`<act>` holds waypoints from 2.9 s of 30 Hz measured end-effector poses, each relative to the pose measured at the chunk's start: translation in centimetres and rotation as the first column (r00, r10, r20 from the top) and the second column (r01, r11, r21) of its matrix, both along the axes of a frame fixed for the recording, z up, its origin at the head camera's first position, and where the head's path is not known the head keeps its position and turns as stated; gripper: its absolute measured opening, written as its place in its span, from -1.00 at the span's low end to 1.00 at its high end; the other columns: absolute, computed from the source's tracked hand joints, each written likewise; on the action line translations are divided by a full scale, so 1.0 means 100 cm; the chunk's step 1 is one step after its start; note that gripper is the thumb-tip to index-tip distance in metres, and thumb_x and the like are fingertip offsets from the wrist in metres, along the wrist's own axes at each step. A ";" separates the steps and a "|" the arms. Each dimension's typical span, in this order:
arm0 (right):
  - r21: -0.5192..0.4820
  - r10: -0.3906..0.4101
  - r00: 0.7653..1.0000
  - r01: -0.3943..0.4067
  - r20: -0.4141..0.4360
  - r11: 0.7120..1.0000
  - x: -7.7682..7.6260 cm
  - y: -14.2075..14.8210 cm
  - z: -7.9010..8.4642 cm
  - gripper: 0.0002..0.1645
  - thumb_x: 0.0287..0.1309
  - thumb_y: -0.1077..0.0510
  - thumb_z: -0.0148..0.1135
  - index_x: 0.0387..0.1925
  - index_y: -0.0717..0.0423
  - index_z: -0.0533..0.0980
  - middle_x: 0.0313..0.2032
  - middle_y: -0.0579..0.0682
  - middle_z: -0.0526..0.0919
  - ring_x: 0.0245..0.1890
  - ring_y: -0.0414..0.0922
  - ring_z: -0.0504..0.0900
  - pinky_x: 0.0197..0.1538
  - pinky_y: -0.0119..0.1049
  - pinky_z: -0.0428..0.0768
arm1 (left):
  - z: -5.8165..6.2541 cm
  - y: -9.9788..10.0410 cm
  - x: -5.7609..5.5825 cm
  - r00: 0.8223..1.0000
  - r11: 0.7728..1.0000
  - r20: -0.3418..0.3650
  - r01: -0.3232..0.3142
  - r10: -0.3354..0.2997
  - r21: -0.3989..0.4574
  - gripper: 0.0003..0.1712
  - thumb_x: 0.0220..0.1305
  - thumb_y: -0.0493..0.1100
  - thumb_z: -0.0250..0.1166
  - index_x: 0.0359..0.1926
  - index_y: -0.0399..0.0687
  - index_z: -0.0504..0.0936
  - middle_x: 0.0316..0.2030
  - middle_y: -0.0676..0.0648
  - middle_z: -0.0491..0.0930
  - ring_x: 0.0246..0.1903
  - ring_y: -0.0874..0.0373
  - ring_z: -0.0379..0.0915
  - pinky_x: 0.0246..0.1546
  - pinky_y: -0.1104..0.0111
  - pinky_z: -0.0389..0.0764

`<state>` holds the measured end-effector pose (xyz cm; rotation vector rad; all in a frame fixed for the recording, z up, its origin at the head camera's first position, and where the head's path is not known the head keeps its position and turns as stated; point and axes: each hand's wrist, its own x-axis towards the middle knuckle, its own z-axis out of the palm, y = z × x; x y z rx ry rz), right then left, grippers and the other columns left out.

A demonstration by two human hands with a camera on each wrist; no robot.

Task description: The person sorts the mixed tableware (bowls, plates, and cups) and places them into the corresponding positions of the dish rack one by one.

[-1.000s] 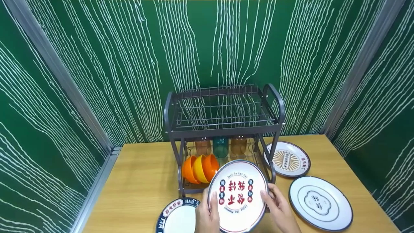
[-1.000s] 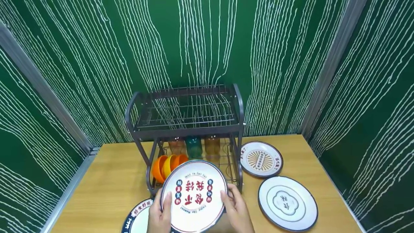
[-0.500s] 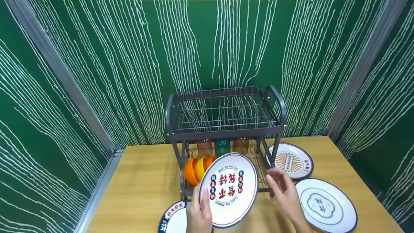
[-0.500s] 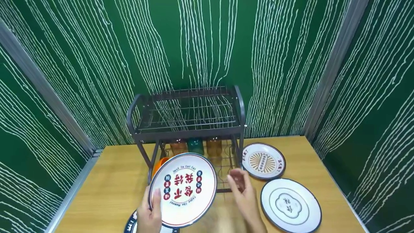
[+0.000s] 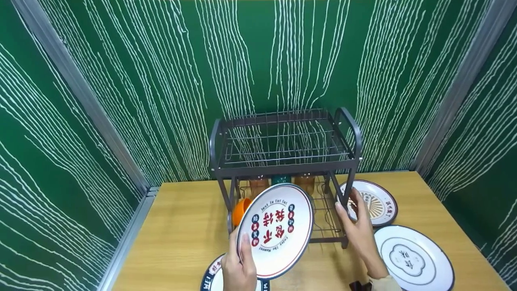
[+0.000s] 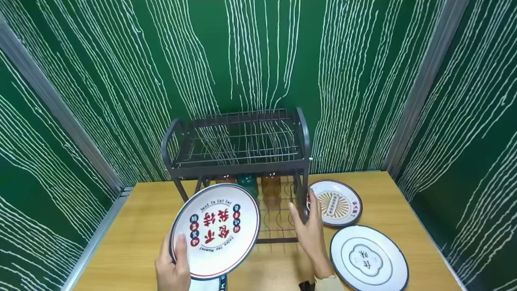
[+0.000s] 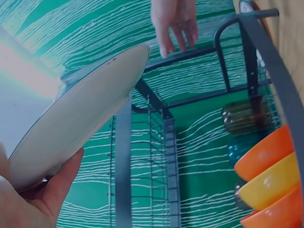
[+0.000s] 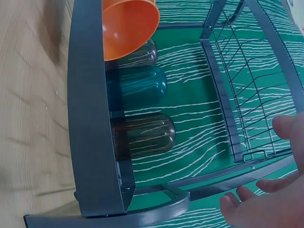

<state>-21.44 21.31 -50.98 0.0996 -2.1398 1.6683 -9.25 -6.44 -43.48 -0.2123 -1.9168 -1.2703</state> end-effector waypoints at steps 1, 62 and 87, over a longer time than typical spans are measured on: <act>-0.003 0.007 1.000 -0.007 -0.005 1.000 -0.002 0.001 -0.001 -0.17 0.28 0.10 0.16 0.45 0.07 -0.01 0.39 0.14 0.12 0.37 0.04 0.12 0.35 0.00 0.18 | 0.002 -0.001 0.000 1.000 1.000 -0.007 -0.005 0.005 -0.002 -0.66 0.29 -0.47 0.07 0.07 -0.23 0.46 -0.31 -0.18 0.69 -0.44 0.11 0.65 -0.51 0.52 0.61; 0.062 -0.092 0.977 0.106 -0.194 0.993 -0.064 0.003 -0.055 -0.80 0.42 0.12 -0.09 -0.23 0.20 0.35 -0.45 0.01 0.39 -0.47 -0.15 0.30 -0.44 -0.39 0.29 | 0.140 -0.043 -0.116 0.842 0.966 -0.489 -0.259 0.228 0.004 -0.66 0.37 -0.34 -0.02 0.13 -0.32 0.38 -0.19 -0.31 0.63 -0.38 -0.03 0.66 -0.54 0.44 0.63; 0.069 -0.123 0.971 0.139 -0.206 0.988 -0.063 0.000 -0.053 -0.80 0.41 0.12 -0.07 -0.25 0.18 0.38 -0.48 0.04 0.44 -0.52 -0.16 0.36 -0.49 -0.42 0.33 | 0.140 -0.048 -0.192 0.917 0.925 -0.274 -0.341 0.288 -0.168 -0.59 0.47 -0.26 -0.15 0.25 -0.33 0.27 -0.21 -0.37 0.61 -0.54 -0.07 0.61 -0.66 0.39 0.58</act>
